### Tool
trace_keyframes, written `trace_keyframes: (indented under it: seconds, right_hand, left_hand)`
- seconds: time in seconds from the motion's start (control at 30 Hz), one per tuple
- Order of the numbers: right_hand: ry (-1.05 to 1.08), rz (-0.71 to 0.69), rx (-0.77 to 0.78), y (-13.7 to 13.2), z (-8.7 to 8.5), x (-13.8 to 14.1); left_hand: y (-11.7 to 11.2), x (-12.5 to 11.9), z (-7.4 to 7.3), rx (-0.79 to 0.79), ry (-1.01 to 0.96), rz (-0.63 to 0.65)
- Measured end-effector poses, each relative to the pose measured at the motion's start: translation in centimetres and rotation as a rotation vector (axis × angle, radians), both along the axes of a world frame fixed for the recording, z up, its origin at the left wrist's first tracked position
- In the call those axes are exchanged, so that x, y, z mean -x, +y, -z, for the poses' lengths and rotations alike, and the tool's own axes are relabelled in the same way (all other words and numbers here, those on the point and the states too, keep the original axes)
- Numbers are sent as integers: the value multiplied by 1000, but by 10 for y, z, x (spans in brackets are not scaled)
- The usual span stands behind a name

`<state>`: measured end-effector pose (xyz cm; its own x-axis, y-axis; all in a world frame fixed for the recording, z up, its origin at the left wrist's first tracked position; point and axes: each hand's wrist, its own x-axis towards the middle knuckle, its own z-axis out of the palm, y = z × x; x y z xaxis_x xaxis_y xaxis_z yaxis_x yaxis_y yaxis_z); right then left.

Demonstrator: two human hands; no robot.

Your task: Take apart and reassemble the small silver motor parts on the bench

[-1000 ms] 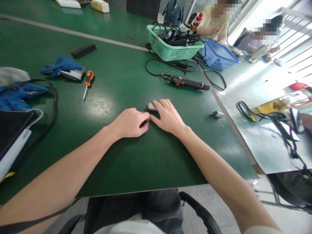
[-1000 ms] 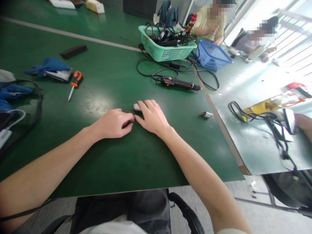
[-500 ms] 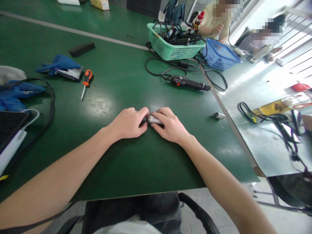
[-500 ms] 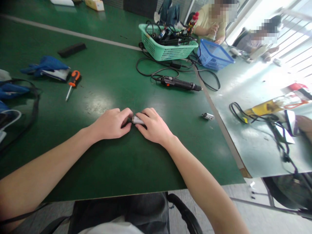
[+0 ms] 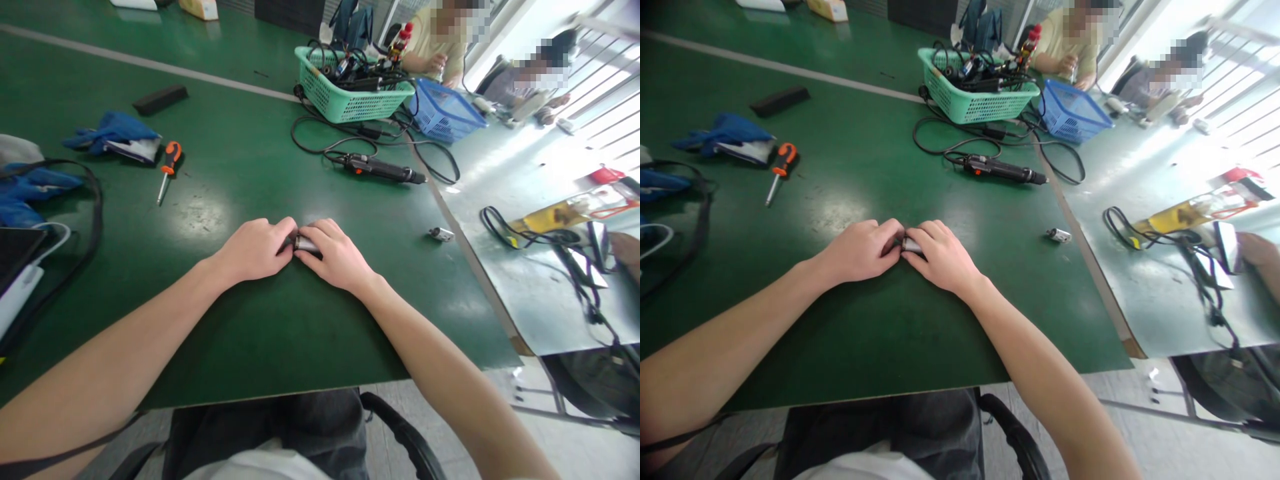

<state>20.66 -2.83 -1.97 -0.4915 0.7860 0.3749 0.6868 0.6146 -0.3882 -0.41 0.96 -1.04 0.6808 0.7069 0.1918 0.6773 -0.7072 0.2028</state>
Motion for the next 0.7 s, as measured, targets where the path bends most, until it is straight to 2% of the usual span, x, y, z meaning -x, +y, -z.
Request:
trace_keyframes:
  seconds: [0.7]
  right_hand:
    - [34, 0, -14, -1, -1, 1]
  left_hand:
    - [-1, 0, -2, -24, 11, 19]
